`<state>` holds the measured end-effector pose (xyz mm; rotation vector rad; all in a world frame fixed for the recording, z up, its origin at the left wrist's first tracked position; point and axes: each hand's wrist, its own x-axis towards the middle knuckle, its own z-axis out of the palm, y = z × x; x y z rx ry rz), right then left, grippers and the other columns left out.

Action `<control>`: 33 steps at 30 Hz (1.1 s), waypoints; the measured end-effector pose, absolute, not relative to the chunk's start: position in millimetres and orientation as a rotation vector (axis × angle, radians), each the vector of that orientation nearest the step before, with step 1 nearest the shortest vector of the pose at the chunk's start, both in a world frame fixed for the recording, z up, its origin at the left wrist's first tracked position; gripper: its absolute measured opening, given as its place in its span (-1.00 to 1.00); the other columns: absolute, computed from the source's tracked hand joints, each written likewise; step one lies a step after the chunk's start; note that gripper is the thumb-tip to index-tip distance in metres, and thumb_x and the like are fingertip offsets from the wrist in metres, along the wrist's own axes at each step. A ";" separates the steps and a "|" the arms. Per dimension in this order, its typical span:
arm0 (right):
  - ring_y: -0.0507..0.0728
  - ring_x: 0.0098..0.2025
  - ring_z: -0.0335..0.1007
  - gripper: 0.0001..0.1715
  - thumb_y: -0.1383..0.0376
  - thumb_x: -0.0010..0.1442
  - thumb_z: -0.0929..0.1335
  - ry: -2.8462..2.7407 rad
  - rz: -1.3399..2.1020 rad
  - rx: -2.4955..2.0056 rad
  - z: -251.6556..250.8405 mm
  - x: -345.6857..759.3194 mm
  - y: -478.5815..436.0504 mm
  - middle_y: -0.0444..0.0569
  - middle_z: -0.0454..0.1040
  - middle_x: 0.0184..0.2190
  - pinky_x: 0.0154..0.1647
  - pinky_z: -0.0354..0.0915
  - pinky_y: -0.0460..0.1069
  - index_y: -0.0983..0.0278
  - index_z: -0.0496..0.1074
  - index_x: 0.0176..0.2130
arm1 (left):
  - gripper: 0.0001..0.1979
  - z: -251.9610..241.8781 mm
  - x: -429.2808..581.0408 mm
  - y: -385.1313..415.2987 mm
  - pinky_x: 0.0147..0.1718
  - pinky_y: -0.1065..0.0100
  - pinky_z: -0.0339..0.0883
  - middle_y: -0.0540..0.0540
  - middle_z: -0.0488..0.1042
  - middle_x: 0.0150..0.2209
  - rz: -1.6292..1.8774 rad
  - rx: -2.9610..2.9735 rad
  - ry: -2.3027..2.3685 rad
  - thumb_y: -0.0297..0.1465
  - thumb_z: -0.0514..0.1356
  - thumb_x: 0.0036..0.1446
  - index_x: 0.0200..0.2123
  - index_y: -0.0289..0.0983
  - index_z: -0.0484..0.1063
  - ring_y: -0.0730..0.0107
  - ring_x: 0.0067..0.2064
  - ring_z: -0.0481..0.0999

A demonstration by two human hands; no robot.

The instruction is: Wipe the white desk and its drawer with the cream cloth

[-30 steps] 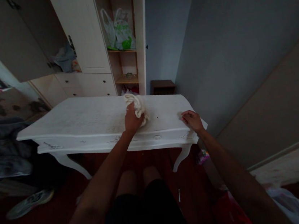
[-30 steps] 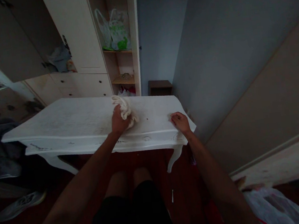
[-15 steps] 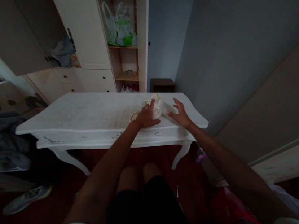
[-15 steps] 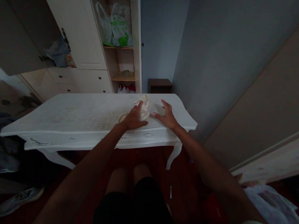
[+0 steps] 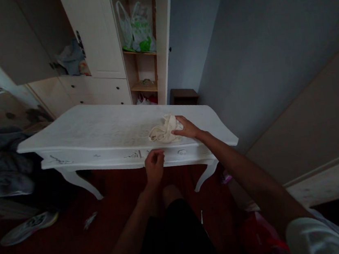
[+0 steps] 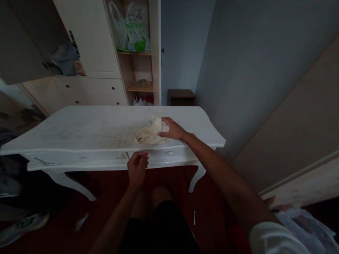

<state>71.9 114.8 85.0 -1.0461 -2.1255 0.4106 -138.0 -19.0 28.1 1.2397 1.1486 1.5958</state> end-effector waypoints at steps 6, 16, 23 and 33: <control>0.20 0.04 0.34 -0.29 0.13 -0.02 0.42 -1.751 0.705 -1.002 67.7 76.9 102.2 0.03 0.43 0.01 0.18 0.21 0.14 0.28 0.27 0.10 | -0.82 -5.9 -112.7 -2.5 -0.19 0.23 0.47 -0.23 0.56 -0.38 0.786 0.519 0.886 -0.33 0.19 0.11 -0.30 -0.36 0.42 0.25 -0.31 0.59; 0.17 -0.10 0.37 -0.40 0.20 -0.11 0.42 -1.561 0.817 -0.980 69.8 78.5 100.3 -0.08 0.46 -0.13 0.07 0.28 0.08 0.26 0.32 -0.04 | -0.58 -9.0 -67.2 16.3 -0.10 0.20 0.47 -0.36 0.56 -0.20 0.686 0.257 0.744 -0.23 0.08 0.21 -0.03 -0.46 0.37 0.15 -0.15 0.60; 0.17 -0.09 0.36 -0.41 0.19 -0.09 0.41 -1.575 0.810 -0.971 70.1 78.1 100.4 -0.07 0.46 -0.12 0.06 0.28 0.07 0.25 0.32 -0.04 | -0.66 -6.1 -59.1 14.1 -0.19 0.28 0.50 -0.26 0.57 -0.35 0.785 0.225 0.783 -0.32 0.07 0.24 -0.08 -0.48 0.41 0.25 -0.31 0.61; 0.20 -0.05 0.34 -0.39 0.21 -0.10 0.39 -1.588 0.749 -0.988 65.0 77.1 104.9 -0.06 0.45 -0.10 0.12 0.24 0.09 0.26 0.32 -0.01 | -0.61 -10.2 -74.7 -59.7 -0.11 0.22 0.48 -0.35 0.60 -0.30 0.763 0.200 0.807 -0.31 0.05 0.28 -0.02 -0.53 0.39 0.18 -0.26 0.63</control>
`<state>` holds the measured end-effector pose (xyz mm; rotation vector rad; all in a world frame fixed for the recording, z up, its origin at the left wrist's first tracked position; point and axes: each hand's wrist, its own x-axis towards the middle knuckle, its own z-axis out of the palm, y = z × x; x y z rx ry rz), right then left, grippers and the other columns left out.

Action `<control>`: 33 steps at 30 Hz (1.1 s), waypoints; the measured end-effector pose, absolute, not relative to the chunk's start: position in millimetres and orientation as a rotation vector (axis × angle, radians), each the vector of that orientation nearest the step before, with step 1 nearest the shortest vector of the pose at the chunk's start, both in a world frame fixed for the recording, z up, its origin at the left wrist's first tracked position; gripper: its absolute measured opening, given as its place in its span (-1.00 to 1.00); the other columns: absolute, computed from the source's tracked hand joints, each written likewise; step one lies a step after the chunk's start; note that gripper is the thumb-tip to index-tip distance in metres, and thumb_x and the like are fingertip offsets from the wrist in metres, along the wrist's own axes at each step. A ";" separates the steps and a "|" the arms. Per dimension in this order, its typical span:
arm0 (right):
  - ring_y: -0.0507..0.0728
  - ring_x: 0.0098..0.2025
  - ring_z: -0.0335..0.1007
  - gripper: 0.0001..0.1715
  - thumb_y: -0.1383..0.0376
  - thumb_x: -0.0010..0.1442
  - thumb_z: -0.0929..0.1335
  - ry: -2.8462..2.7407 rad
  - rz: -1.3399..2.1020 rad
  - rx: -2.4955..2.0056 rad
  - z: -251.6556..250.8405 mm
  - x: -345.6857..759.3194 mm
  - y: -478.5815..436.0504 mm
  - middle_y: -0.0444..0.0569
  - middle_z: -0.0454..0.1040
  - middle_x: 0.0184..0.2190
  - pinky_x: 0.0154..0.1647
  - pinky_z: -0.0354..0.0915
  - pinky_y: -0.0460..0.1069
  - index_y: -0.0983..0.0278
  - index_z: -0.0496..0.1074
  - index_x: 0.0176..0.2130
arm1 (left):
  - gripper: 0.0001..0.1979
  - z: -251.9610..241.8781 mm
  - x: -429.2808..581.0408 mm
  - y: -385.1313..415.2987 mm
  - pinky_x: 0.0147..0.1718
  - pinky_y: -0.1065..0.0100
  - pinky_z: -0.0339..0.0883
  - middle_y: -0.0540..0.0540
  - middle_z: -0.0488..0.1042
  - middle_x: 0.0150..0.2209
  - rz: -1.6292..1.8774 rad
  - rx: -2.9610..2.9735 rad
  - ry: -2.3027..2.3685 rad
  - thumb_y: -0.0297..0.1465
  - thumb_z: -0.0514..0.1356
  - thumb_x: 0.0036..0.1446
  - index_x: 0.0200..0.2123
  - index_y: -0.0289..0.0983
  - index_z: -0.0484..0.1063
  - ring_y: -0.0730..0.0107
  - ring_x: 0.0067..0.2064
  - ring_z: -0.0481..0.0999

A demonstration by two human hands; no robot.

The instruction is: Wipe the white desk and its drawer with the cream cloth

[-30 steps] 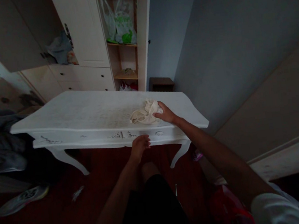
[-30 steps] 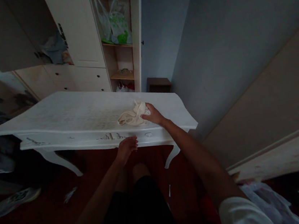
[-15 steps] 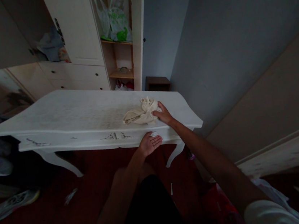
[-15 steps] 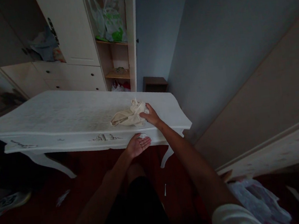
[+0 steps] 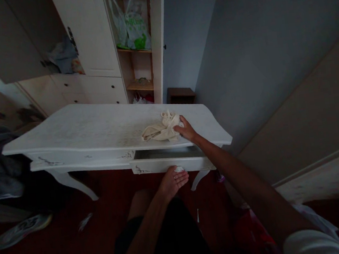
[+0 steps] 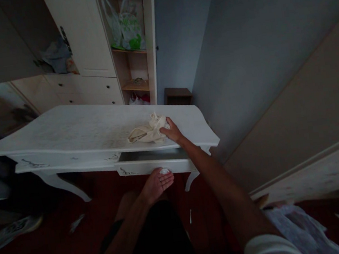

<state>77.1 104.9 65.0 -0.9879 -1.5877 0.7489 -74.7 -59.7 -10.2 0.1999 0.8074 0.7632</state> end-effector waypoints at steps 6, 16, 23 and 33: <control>0.19 -0.07 0.36 -0.39 0.18 -0.11 0.40 -1.580 0.785 -0.995 66.0 76.3 103.4 -0.08 0.46 -0.10 0.09 0.26 0.10 0.22 0.31 -0.02 | -0.64 -16.6 -73.5 -122.4 -0.06 0.20 0.44 -0.38 0.60 -0.25 0.744 0.203 0.827 -0.28 0.09 0.27 -0.16 -0.51 0.48 0.20 -0.28 0.63; 0.18 -0.06 0.36 -0.39 0.19 -0.09 0.38 -1.589 0.775 -1.024 68.2 74.1 99.7 -0.05 0.46 -0.07 0.11 0.24 0.11 0.24 0.29 -0.01 | -0.72 -48.2 -78.0 -187.0 -0.10 0.16 0.46 -0.31 0.63 -0.27 0.773 0.243 0.803 -0.26 0.16 0.21 -0.30 -0.39 0.52 0.15 -0.25 0.64; 0.18 -0.09 0.37 -0.39 0.18 -0.08 0.38 -1.601 0.755 -1.021 71.7 72.0 97.5 -0.03 0.45 -0.10 0.06 0.27 0.10 0.26 0.29 -0.01 | -0.78 -95.9 -75.8 -215.5 -0.05 0.09 0.43 -0.30 0.62 -0.31 0.758 0.172 0.832 -0.30 0.24 0.09 -0.35 -0.38 0.52 0.11 -0.26 0.64; 0.17 -0.17 0.31 -0.52 0.25 -0.08 0.36 -1.729 0.647 -1.112 71.6 67.6 96.6 -0.07 0.39 -0.22 0.01 0.29 0.12 0.25 0.32 -0.10 | -0.53 -127.2 -70.3 -223.7 -0.14 0.01 0.43 -0.31 0.62 -0.37 0.877 0.202 0.833 -0.06 0.44 -0.32 -0.46 -0.33 0.51 -0.02 -0.30 0.62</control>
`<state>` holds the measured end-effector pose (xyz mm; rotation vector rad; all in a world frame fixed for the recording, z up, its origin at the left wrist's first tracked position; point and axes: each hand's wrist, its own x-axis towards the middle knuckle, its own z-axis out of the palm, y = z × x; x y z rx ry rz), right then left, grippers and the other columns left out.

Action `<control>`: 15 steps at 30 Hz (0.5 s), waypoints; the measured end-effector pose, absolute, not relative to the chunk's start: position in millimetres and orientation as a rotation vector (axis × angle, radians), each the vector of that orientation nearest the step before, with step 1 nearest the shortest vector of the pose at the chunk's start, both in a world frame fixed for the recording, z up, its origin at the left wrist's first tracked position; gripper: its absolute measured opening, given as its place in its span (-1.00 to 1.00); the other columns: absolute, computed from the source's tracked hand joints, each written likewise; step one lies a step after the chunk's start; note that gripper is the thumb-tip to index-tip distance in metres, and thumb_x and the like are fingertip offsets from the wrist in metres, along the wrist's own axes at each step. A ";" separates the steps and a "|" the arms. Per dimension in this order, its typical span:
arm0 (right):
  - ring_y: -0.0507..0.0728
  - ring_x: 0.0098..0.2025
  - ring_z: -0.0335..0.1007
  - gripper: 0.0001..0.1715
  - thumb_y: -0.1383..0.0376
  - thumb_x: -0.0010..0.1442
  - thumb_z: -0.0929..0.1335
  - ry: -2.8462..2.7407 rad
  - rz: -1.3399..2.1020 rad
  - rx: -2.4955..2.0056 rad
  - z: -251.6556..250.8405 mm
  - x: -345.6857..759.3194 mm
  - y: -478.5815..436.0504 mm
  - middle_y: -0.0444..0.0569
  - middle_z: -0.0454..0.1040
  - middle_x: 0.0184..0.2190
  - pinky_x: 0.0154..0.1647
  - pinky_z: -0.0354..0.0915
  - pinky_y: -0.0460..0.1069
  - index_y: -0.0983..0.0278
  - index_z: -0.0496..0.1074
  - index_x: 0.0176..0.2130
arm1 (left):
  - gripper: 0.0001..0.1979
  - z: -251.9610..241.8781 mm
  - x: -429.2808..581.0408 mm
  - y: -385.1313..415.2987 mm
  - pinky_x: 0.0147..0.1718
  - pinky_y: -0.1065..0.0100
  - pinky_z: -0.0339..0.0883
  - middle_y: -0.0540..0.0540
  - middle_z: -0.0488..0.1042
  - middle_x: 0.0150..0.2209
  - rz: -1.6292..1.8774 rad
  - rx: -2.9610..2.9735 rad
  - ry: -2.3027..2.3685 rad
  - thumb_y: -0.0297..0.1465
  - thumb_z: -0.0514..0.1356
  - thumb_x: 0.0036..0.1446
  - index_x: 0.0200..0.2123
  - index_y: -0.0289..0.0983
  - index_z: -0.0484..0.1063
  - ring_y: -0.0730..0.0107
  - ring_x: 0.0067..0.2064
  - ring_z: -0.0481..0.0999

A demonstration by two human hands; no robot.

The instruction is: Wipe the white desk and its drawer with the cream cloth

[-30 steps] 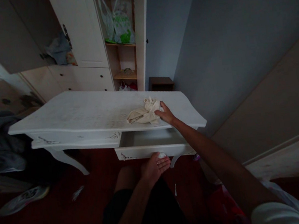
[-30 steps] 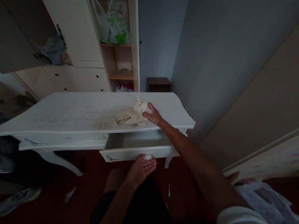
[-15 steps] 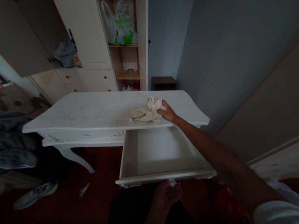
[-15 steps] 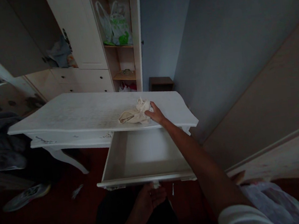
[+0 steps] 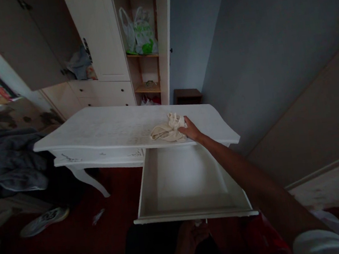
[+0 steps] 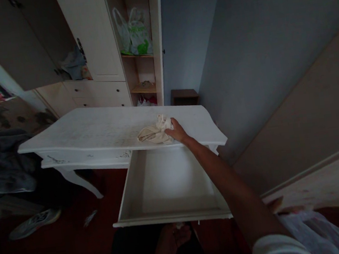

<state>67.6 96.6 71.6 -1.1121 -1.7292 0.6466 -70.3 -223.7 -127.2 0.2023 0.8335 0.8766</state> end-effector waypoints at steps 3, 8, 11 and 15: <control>0.19 -0.11 0.29 -0.53 0.34 -0.13 0.36 -1.839 0.487 -1.166 77.2 58.7 97.5 -0.04 0.36 -0.18 0.06 0.26 0.14 0.24 0.34 -0.14 | -0.55 -128.6 -65.5 -222.9 -0.17 0.00 0.43 -0.29 0.60 -0.43 0.910 0.191 0.910 -0.06 0.43 -0.31 -0.49 -0.31 0.48 0.00 -0.37 0.61; 0.23 0.02 0.32 -0.45 0.48 -0.24 0.35 -2.046 0.322 -1.071 88.1 40.5 78.1 0.04 0.37 -0.07 0.11 0.25 0.13 0.25 0.36 -0.16 | -0.55 -116.8 -67.7 -220.6 -0.19 0.04 0.43 -0.26 0.60 -0.44 0.853 0.252 0.934 -0.06 0.41 -0.25 -0.46 -0.33 0.49 0.05 -0.38 0.61; 0.22 0.05 0.35 -0.46 0.50 -0.25 0.36 -2.171 0.308 -0.894 87.3 30.6 41.8 0.03 0.40 -0.01 0.07 0.29 0.10 0.21 0.37 -0.20 | -0.52 -109.5 -71.4 -221.6 -0.22 0.10 0.43 -0.28 0.61 -0.39 0.868 0.291 0.876 -0.05 0.42 -0.26 -0.41 -0.34 0.50 0.05 -0.33 0.61; 0.23 0.14 0.31 -0.50 0.53 -0.21 0.35 -2.496 0.247 -0.759 71.0 22.3 -18.9 0.02 0.41 0.07 0.08 0.30 0.09 0.17 0.41 -0.21 | -0.51 -107.1 -71.2 -221.8 -0.25 0.13 0.42 -0.26 0.61 -0.41 0.868 0.267 0.891 -0.05 0.42 -0.31 -0.43 -0.32 0.48 0.10 -0.37 0.60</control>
